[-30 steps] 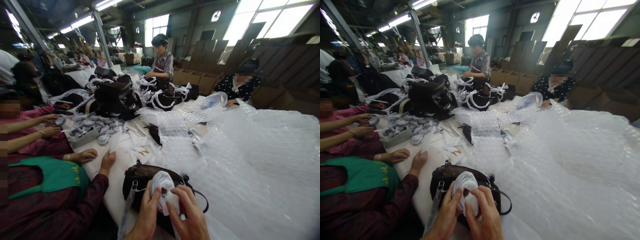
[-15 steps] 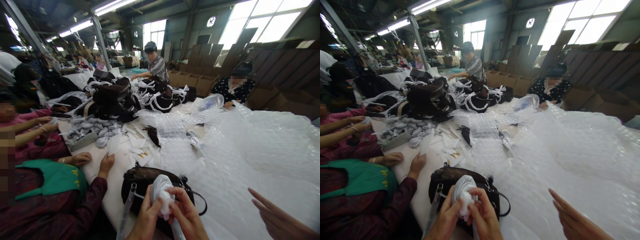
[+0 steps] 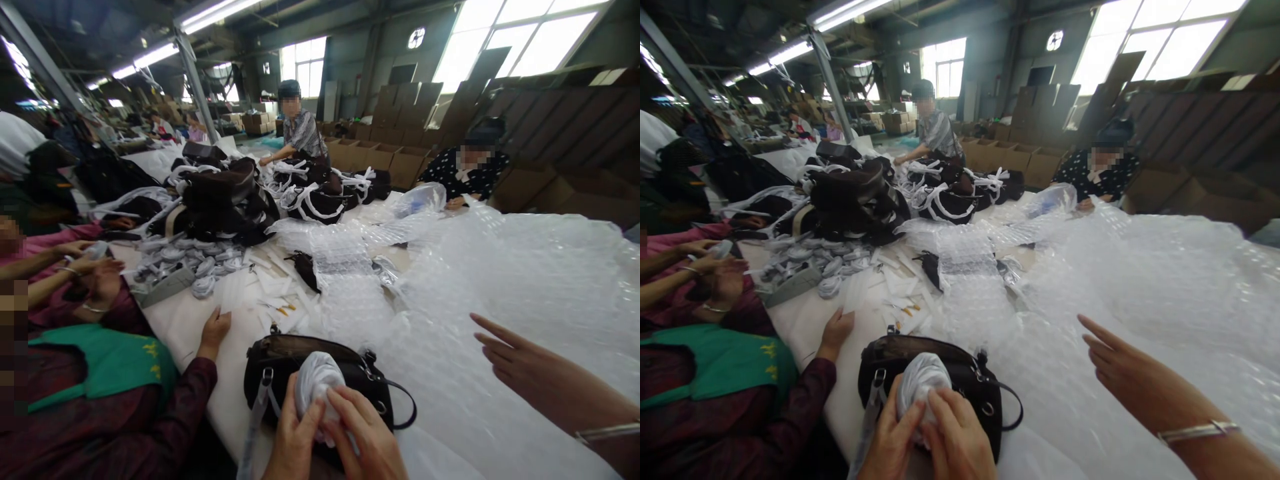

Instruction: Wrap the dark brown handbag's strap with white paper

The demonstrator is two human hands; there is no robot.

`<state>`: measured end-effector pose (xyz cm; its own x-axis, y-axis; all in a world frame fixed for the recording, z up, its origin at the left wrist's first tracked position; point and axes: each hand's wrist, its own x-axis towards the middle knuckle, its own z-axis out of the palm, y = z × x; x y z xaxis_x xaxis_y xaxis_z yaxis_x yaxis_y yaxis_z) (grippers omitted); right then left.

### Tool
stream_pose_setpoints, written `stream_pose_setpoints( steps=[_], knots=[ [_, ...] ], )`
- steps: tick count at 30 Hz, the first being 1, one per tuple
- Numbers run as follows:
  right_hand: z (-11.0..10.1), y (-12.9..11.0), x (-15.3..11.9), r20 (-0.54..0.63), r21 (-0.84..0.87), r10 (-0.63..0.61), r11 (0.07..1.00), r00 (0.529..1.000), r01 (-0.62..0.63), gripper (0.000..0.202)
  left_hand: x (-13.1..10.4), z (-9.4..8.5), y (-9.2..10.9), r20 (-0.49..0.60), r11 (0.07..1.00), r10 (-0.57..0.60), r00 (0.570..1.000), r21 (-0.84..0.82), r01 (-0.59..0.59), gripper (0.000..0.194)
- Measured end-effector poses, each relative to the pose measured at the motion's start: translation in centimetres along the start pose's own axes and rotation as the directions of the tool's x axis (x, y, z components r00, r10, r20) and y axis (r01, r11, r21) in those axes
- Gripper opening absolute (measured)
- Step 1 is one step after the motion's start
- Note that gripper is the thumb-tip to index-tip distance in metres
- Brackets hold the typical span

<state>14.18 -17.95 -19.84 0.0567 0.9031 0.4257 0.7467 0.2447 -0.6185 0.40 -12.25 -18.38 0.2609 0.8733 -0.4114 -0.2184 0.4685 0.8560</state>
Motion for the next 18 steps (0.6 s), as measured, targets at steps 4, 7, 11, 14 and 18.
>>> stream_pose_setpoints(
  steps=[4, 7, 11, 14, 18],
  knots=[
    [-0.5, -0.6, 0.9, 0.007, 0.178, 0.096, 0.979, 0.995, -0.096, 0.038, -0.6, -0.2, 0.5, 0.051, 1.000, -0.005, 0.999, -0.001, 0.005, 0.054],
    [-1.0, -0.8, 1.5, 0.047, 0.260, 0.133, 0.955, 0.990, -0.141, 0.031, -0.8, -0.4, 0.7, 0.085, 1.000, -0.016, 0.996, 0.002, 0.015, 0.058],
    [-1.5, -1.1, 2.1, 0.091, 0.307, 0.145, 0.937, 0.985, -0.166, 0.025, -0.4, -1.0, 0.8, 0.123, 0.999, -0.022, 0.992, 0.041, 0.017, 0.053],
    [-1.5, -1.6, 2.4, 0.121, 0.374, 0.190, 0.901, 0.974, -0.222, 0.021, 0.0, -1.4, 1.1, 0.170, 0.994, -0.005, 0.985, 0.109, -0.014, 0.052],
    [-0.7, -2.0, 2.0, 0.076, 0.406, 0.344, 0.847, 0.936, -0.344, 0.016, -0.2, -1.0, 1.5, 0.113, 0.975, 0.001, 0.994, 0.220, -0.026, 0.052]
  ],
)
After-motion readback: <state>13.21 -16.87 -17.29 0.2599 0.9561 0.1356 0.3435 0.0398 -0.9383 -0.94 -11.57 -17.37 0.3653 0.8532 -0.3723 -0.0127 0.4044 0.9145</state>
